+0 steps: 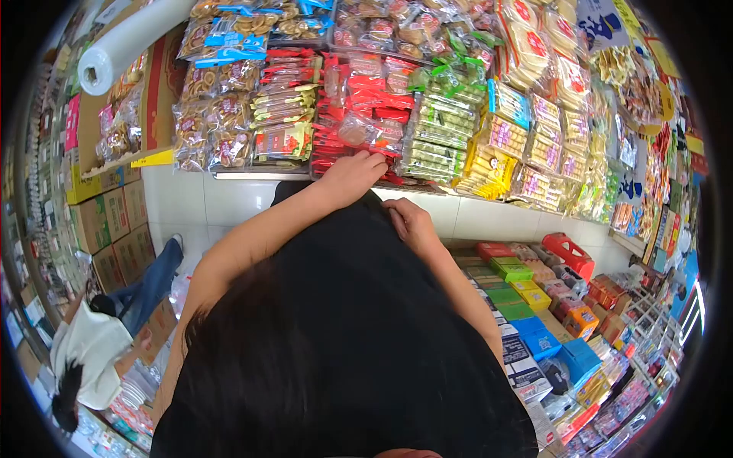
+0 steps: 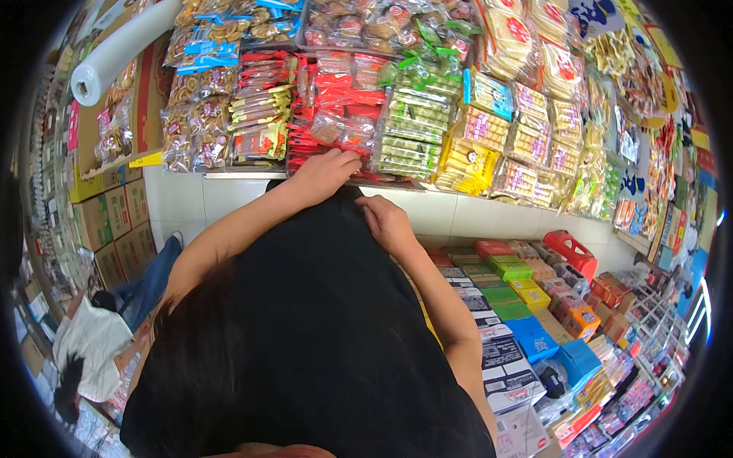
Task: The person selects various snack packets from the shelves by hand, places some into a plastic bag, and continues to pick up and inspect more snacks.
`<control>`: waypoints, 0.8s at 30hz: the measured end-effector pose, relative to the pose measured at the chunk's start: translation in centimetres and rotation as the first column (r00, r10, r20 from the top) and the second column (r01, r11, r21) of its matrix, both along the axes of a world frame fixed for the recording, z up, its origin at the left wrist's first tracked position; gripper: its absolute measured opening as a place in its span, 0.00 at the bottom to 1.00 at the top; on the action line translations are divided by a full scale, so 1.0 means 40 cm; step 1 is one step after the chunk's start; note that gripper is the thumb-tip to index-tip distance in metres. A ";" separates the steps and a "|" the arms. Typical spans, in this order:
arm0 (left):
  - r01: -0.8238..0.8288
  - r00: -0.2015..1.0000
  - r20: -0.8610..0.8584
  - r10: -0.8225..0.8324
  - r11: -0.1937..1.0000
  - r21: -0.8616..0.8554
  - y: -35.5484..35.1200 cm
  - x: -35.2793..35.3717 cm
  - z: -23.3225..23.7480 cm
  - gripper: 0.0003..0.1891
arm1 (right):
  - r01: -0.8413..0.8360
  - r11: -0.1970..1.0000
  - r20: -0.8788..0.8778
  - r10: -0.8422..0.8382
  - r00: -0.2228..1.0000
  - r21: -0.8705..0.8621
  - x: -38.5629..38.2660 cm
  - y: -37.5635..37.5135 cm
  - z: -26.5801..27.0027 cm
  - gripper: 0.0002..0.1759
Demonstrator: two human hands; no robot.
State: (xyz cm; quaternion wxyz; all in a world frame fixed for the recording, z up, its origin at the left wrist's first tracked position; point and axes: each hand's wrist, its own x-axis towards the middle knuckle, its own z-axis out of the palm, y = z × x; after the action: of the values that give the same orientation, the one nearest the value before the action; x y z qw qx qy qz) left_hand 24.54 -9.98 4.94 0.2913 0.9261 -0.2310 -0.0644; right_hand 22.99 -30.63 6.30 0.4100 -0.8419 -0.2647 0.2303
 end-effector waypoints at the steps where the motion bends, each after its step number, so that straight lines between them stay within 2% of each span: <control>1: -0.003 1.000 -0.027 0.005 0.998 0.063 -0.007 0.010 0.006 0.16 | 0.018 1.000 0.002 -0.018 1.000 0.000 -0.006 -0.009 -0.004 0.09; 5: 0.056 0.998 -0.029 -0.051 0.976 0.211 -0.033 0.022 0.000 0.17 | 0.089 0.995 -0.053 -0.091 0.994 -0.045 -0.036 -0.050 -0.037 0.09; 7: 0.082 0.997 -0.021 -0.079 0.970 0.229 -0.039 0.026 -0.008 0.17 | 0.127 0.990 -0.066 -0.131 0.989 -0.058 -0.052 -0.073 -0.070 0.09; 8: 0.086 0.996 -0.017 -0.084 0.965 0.248 -0.040 0.027 -0.012 0.18 | 0.096 0.989 -0.053 -0.103 0.993 -0.116 -0.060 -0.085 -0.089 0.09; 10: 0.089 0.996 -0.012 -0.089 0.964 0.250 -0.041 0.030 -0.016 0.18 | 0.077 0.982 -0.038 -0.085 0.996 -0.173 -0.074 -0.106 -0.120 0.09; 12: 0.089 0.996 -0.010 -0.089 0.963 0.254 -0.044 0.027 -0.021 0.17 | 0.053 0.942 -0.120 -0.098 0.988 -0.331 -0.090 -0.122 -0.151 0.11; 17: 0.029 0.993 0.109 -0.052 0.979 0.201 -0.044 0.025 -0.020 0.11 | 0.084 0.913 -0.088 -0.130 0.988 -0.399 -0.113 -0.129 -0.213 0.12; 20: 0.055 0.997 0.037 -0.066 0.968 0.246 -0.037 0.029 -0.020 0.12 | 0.134 0.901 -0.066 -0.176 0.982 -0.412 -0.127 -0.109 -0.205 0.13; 24: 0.075 0.994 0.056 -0.096 0.952 0.297 -0.036 0.031 -0.044 0.10 | 0.167 0.866 -0.089 -0.235 0.968 -0.471 -0.156 -0.087 -0.191 0.14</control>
State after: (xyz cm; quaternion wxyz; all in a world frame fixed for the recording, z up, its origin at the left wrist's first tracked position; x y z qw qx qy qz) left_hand 25.77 -11.40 3.18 0.1388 0.9500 -0.2686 -0.0784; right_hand 16.74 -34.10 -1.34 0.2389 -0.9190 -0.0831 0.3024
